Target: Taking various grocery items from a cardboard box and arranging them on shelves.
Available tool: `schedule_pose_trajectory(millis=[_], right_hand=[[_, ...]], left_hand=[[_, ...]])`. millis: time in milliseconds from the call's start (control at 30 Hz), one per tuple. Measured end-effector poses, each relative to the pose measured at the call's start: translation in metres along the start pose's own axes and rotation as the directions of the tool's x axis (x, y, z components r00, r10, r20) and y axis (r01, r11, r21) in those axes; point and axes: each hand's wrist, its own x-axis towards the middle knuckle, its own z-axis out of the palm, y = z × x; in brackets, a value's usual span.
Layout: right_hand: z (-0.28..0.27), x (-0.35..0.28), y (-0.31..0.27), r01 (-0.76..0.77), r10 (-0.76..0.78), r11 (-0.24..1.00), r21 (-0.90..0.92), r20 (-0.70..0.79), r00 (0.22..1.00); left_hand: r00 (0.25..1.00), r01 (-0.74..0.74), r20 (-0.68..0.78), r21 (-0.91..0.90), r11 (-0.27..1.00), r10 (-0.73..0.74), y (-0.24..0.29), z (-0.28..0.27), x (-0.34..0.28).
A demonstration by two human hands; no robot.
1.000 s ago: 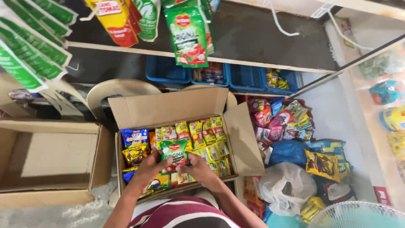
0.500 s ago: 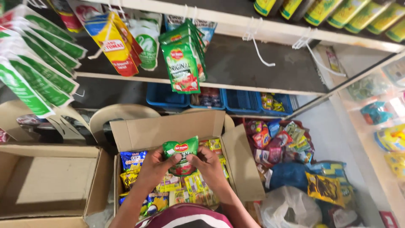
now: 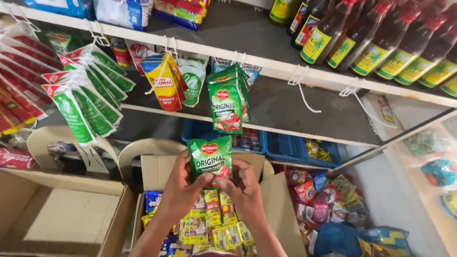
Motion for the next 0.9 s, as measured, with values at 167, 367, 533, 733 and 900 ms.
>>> schedule_pose_trajectory(millis=[167, 367, 533, 733, 900], right_hand=[[0.005, 0.008, -0.012, 0.134, -0.134, 0.99, 0.044, -0.015, 0.991], [-0.006, 0.023, 0.0, 0.233, -0.231, 0.973, 0.0, -0.109, 0.967], [0.002, 0.025, -0.029, 0.228, -0.23, 0.973, -0.034, -0.11, 0.967], [0.005, 0.035, -0.046, 0.253, -0.258, 0.965, -0.074, -0.072, 0.964], [-0.004, 0.044, -0.042, 0.261, -0.279, 0.945, -0.199, -0.07, 0.958]], left_hand=[[0.976, -0.22, 0.018, 0.055, 0.974, 0.219, 0.029, 0.015, 0.009], [0.928, -0.372, 0.095, 0.322, 0.87, 0.361, 0.056, 0.026, 0.022], [0.924, -0.382, 0.12, 0.281, 0.881, 0.362, 0.076, 0.033, 0.025], [0.884, -0.464, 0.106, 0.322, 0.825, 0.456, 0.075, 0.033, 0.044], [0.834, -0.549, 0.137, 0.308, 0.777, 0.535, 0.082, 0.035, 0.053]])
